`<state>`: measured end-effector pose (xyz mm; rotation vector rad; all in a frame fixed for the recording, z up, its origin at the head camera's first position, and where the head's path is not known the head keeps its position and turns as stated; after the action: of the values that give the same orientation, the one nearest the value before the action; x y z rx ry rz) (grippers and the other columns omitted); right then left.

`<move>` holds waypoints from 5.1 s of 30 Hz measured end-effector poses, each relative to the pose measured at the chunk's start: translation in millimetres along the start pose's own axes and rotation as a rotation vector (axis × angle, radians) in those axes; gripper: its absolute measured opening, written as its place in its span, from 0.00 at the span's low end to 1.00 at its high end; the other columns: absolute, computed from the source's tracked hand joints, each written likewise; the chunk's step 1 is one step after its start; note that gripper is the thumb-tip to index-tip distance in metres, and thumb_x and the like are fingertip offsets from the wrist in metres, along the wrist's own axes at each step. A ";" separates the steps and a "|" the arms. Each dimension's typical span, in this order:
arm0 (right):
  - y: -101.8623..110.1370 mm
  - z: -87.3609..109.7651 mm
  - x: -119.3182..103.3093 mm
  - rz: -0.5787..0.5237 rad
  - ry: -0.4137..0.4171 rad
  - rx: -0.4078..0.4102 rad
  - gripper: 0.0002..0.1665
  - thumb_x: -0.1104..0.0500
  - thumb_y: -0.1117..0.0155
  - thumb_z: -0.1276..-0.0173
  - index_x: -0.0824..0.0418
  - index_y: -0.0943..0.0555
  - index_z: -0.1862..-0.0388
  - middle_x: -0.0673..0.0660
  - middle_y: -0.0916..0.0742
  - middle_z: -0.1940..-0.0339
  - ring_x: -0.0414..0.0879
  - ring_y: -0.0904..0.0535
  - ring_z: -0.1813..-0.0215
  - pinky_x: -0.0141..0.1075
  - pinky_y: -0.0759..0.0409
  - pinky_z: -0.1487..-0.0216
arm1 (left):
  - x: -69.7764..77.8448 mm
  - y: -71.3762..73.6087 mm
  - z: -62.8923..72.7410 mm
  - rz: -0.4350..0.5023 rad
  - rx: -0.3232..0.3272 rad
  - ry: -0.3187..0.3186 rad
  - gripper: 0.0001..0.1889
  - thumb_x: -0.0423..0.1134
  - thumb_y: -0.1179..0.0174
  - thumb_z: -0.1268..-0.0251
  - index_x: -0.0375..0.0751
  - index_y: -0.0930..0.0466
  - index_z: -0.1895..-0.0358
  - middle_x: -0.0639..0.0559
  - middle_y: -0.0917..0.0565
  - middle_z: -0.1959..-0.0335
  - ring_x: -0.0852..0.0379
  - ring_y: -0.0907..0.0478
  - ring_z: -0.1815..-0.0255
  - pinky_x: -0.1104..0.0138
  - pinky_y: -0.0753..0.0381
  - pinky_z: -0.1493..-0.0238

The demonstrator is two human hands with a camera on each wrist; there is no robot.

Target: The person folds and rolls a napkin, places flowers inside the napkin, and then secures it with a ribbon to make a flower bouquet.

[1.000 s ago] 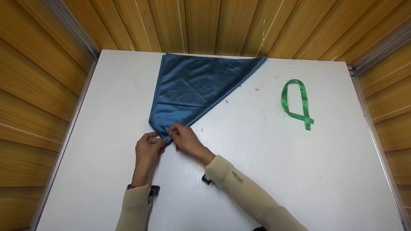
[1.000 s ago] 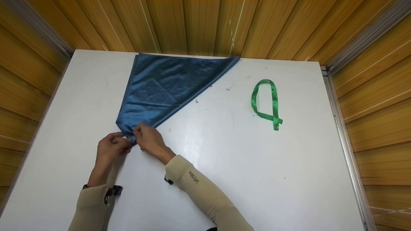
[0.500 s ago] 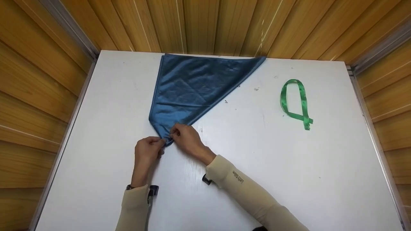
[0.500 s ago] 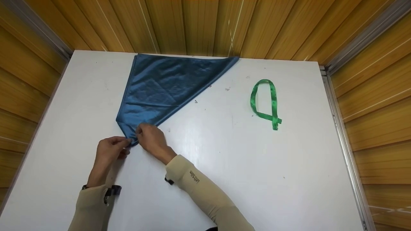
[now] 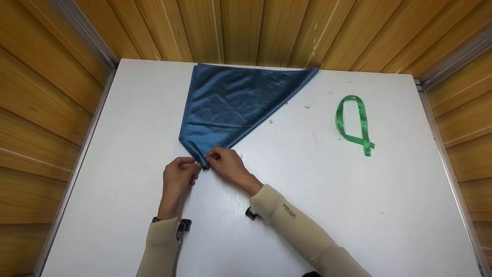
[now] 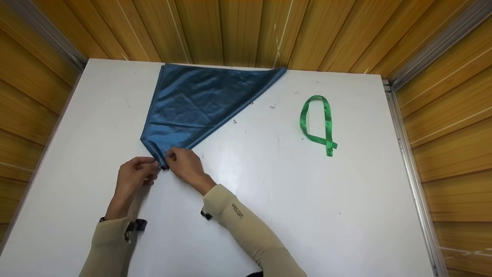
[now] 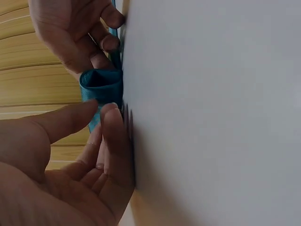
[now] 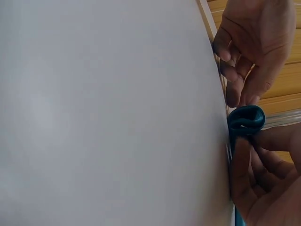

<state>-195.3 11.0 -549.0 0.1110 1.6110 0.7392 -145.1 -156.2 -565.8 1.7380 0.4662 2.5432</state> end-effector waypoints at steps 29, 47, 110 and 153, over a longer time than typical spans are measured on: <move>11.3 -6.8 14.9 -0.137 -0.092 -0.021 0.09 0.59 0.29 0.25 0.63 0.14 0.51 0.53 0.09 0.61 0.39 0.15 0.65 0.33 0.18 0.66 | 8.3 -20.4 -19.5 0.211 -0.073 0.017 0.10 0.29 0.36 0.25 0.25 0.16 0.49 0.39 0.11 0.65 0.56 0.14 0.76 0.68 0.14 0.75; 26.1 -12.5 14.8 0.133 -0.059 0.138 0.04 0.61 0.29 0.25 0.61 0.12 0.58 0.56 0.14 0.59 0.50 0.17 0.55 0.42 0.20 0.50 | 15.0 -32.9 -26.2 0.185 -0.069 0.050 0.21 0.28 0.31 0.34 0.25 0.25 0.40 0.40 0.12 0.64 0.56 0.15 0.77 0.68 0.15 0.75; 42.1 -15.3 25.8 0.054 -0.086 0.140 0.05 0.63 0.30 0.25 0.63 0.13 0.53 0.56 0.11 0.61 0.48 0.16 0.57 0.40 0.19 0.52 | 22.0 -49.5 -26.0 0.194 -0.004 -0.004 0.13 0.27 0.38 0.27 0.30 0.16 0.43 0.37 0.12 0.60 0.53 0.14 0.74 0.69 0.17 0.77; 52.9 -8.9 30.9 0.015 -0.124 0.143 0.07 0.56 0.30 0.23 0.59 0.12 0.54 0.52 0.10 0.62 0.45 0.16 0.66 0.39 0.19 0.62 | 27.1 -61.4 -26.1 0.264 -0.054 -0.045 0.16 0.25 0.40 0.26 0.28 0.17 0.39 0.34 0.11 0.57 0.55 0.14 0.75 0.70 0.16 0.75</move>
<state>-227.5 63.8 -548.2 0.2676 1.5447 0.6160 -188.1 -98.5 -565.7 1.9497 0.1741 2.6495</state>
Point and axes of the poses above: each hand's wrist, its own z-axis away from the middle knuckle, its own y-axis out of the back of the hand, x = y × z, the point moved 7 cm from there along -z, towards the middle knuckle
